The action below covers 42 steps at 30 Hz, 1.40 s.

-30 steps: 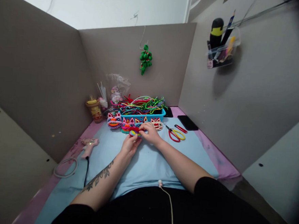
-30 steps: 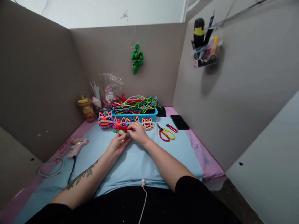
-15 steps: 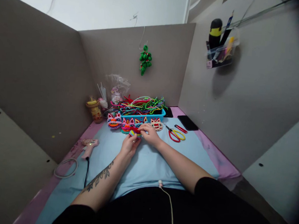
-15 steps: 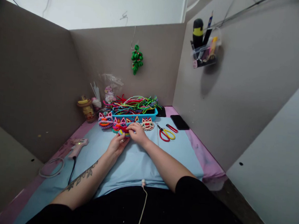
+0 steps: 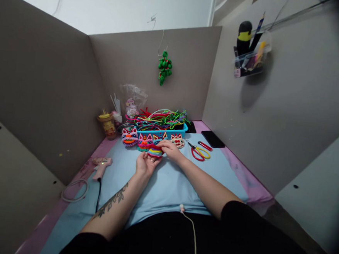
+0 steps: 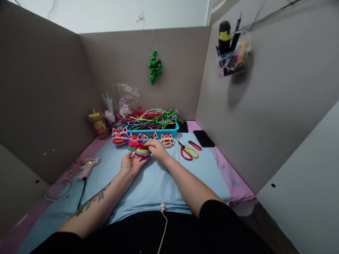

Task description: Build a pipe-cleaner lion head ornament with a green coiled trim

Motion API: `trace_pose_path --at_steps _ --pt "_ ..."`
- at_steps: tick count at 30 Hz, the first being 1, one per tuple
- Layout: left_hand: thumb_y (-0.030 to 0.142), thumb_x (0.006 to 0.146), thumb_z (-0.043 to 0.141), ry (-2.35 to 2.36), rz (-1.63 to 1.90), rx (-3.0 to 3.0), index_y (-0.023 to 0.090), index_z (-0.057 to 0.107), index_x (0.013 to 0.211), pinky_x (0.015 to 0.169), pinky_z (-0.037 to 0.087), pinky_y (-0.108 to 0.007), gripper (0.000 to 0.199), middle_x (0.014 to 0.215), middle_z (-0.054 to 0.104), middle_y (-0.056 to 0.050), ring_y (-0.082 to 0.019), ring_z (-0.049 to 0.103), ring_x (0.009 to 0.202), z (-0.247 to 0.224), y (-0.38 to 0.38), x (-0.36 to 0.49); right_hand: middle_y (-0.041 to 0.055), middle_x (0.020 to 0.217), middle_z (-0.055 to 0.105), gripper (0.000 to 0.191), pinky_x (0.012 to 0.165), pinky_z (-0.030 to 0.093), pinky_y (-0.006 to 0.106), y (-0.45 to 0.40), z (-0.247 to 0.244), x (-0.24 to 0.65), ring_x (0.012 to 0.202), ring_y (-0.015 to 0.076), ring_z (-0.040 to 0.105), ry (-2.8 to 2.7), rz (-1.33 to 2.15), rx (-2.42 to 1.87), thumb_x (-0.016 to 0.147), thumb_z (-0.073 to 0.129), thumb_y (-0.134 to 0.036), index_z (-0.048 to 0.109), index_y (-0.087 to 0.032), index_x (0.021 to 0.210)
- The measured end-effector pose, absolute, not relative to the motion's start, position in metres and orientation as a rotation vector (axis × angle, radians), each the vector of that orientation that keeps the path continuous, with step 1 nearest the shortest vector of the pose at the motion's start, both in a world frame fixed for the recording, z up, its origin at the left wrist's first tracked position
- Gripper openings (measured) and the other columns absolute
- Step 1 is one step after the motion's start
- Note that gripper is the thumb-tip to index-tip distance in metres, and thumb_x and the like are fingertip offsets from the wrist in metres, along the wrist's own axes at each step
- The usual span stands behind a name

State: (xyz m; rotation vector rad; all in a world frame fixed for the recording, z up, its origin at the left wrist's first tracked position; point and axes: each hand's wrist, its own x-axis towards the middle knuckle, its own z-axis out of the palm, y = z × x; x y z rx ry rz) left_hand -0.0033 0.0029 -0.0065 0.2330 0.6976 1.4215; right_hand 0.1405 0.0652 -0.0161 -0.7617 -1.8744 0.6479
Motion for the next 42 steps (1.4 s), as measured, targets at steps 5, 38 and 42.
trace_pose_path --at_steps 5,38,42 --pt "0.013 0.074 0.047 0.744 1.394 0.331 0.014 0.057 0.078 0.075 0.052 -0.047 0.011 0.072 0.064 -0.007 -0.021 0.064 0.069 -0.006 0.002 -0.003 0.0049 0.098 0.065 0.035 0.089 0.044 0.035 0.064 -0.016 0.141 0.096 0.0178 0.058 -1.883 0.679 -0.748 0.074 0.046 -0.005 0.073 -0.022 0.089" --pt "0.017 0.061 0.073 0.916 1.689 0.49 0.018 0.051 0.092 0.064 0.049 -0.028 0.038 0.072 0.065 0.0 -0.014 0.063 0.062 -0.007 0.008 -0.005 0.0073 0.1 0.061 0.034 0.084 0.048 0.037 0.053 -0.025 0.139 0.092 0.0197 0.058 -1.95 0.454 -0.818 0.072 0.061 -0.018 0.063 -0.019 0.106" --pt "0.016 0.058 0.076 0.934 1.761 0.692 0.021 0.044 0.106 0.064 0.048 -0.025 0.059 0.079 0.066 0.0 -0.014 0.065 0.062 -0.005 0.002 0.002 0.0088 0.119 0.052 0.059 0.094 0.043 0.04 0.04 -0.017 0.137 0.111 0.0225 0.05 -1.976 0.4 -0.686 0.072 0.065 -0.022 0.046 -0.024 0.127"
